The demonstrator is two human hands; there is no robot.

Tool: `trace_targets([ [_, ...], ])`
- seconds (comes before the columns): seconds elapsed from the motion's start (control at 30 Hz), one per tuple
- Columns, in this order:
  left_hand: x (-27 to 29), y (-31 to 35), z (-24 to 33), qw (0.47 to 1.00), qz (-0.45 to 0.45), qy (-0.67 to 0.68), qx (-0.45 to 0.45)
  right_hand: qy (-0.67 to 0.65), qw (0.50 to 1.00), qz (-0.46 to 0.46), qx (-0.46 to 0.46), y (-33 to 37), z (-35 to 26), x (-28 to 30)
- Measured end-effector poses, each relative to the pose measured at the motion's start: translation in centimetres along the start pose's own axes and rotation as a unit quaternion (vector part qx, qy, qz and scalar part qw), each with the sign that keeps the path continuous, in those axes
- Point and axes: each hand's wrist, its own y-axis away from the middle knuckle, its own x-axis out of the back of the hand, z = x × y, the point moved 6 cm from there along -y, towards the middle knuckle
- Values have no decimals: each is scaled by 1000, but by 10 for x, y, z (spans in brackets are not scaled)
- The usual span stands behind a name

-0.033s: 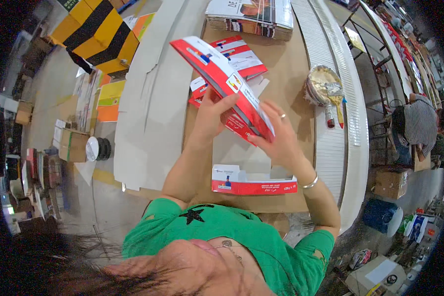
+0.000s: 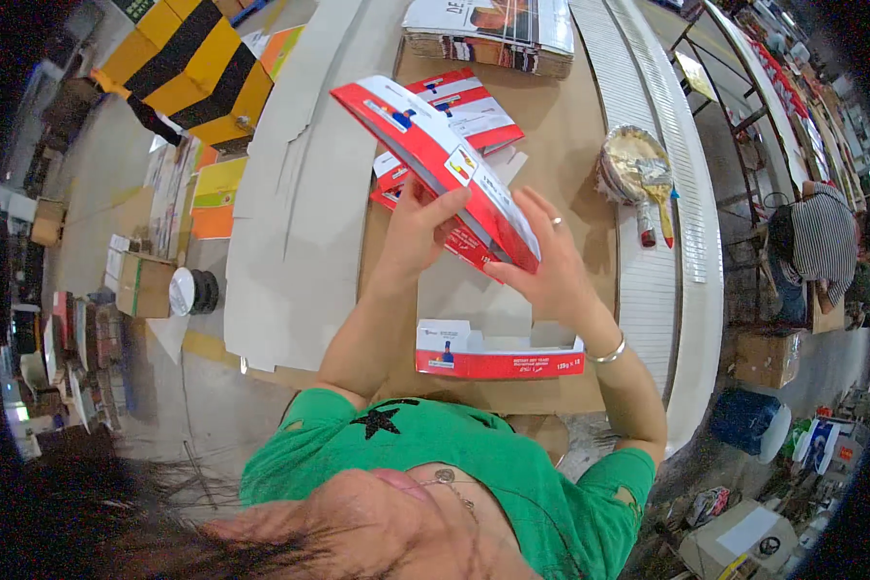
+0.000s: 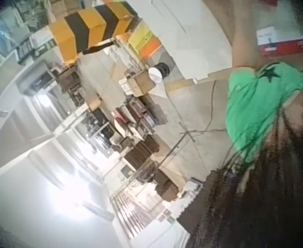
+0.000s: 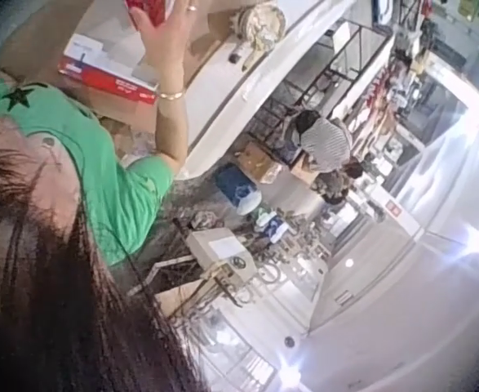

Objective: The recorder is applying glue to cardboard components and assembling them into boxes in a factory setting.

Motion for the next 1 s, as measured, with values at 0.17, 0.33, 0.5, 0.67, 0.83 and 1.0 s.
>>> trace_targets([
  [0.17,-15,25,-4,999,-28,10,29,-84,994,-61,-37,6,-5,2],
  [0.33,-21,31,1,998,-58,-33,-20,-136,986,-69,-60,11,-1,9],
  [0.5,-26,28,1,998,-26,-61,13,-188,979,-47,-63,8,-1,13],
  [0.67,-25,28,5,999,-11,-31,20,-158,981,-84,-69,0,0,11],
  [0.83,-24,23,1,998,6,-58,22,-227,963,-55,-132,3,12,9],
  [1.0,-24,22,-3,998,-4,-48,28,-223,959,-73,-159,7,18,9],
])
